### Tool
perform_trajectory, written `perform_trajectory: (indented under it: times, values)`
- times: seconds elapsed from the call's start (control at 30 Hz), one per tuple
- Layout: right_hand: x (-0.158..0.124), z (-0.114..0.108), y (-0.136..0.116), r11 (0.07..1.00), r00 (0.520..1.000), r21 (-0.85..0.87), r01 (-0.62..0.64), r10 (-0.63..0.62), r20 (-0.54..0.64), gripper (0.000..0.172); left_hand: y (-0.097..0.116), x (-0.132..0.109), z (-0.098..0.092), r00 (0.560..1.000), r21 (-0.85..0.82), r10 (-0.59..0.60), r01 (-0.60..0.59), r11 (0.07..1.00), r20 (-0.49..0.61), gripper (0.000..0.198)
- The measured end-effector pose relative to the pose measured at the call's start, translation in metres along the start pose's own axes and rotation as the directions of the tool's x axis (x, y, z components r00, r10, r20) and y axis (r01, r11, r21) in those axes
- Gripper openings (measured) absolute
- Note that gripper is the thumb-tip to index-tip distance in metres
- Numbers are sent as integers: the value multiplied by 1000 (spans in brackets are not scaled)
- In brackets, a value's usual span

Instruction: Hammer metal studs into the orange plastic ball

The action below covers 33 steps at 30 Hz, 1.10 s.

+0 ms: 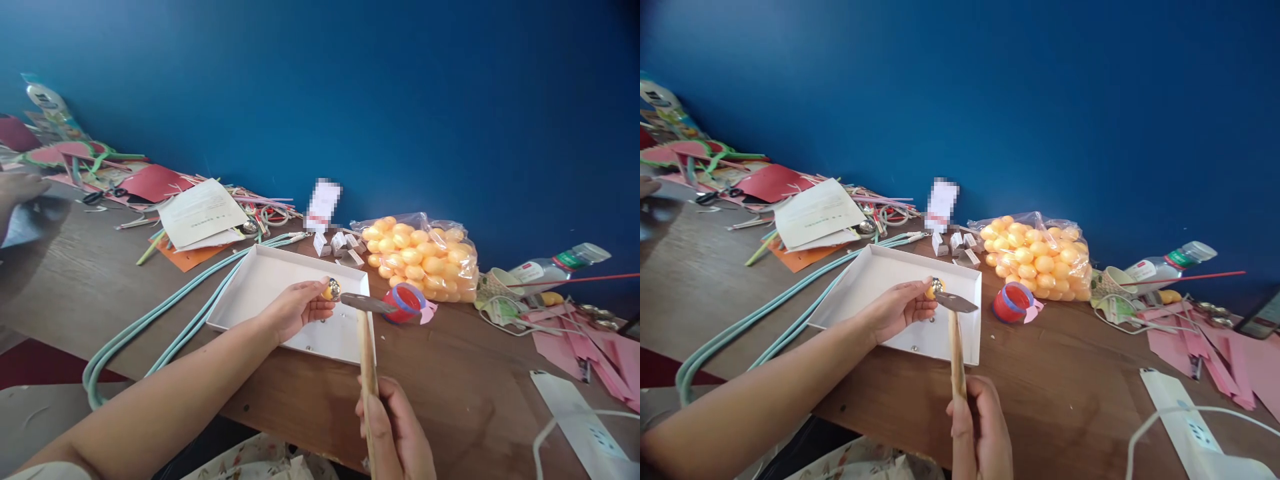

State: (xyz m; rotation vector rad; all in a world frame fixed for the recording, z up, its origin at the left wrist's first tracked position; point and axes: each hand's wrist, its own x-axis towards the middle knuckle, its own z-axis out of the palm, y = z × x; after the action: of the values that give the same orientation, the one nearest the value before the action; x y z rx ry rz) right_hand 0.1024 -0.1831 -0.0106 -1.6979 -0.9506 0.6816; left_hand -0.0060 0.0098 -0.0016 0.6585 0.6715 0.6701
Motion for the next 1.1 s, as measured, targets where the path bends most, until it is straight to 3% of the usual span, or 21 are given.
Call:
perform_trajectory:
  times: [0.17,0.43,0.87,1.1]
  values:
    - [9,6,-2,979,986,-109,170,-169,17,21,3,-2,2,1000,11,24,-24,1000,14,24]
    - [7,6,3,970,986,-178,166,-165,24,25,4,-2,3,999,-20,32,-32,999,-14,21]
    - [8,7,6,984,991,-124,126,-131,-31,28,1,-1,0,998,12,57,-57,998,9,22]
    - [11,9,4,988,993,-99,117,-116,15,28,2,-1,1,997,21,78,-79,997,22,25]
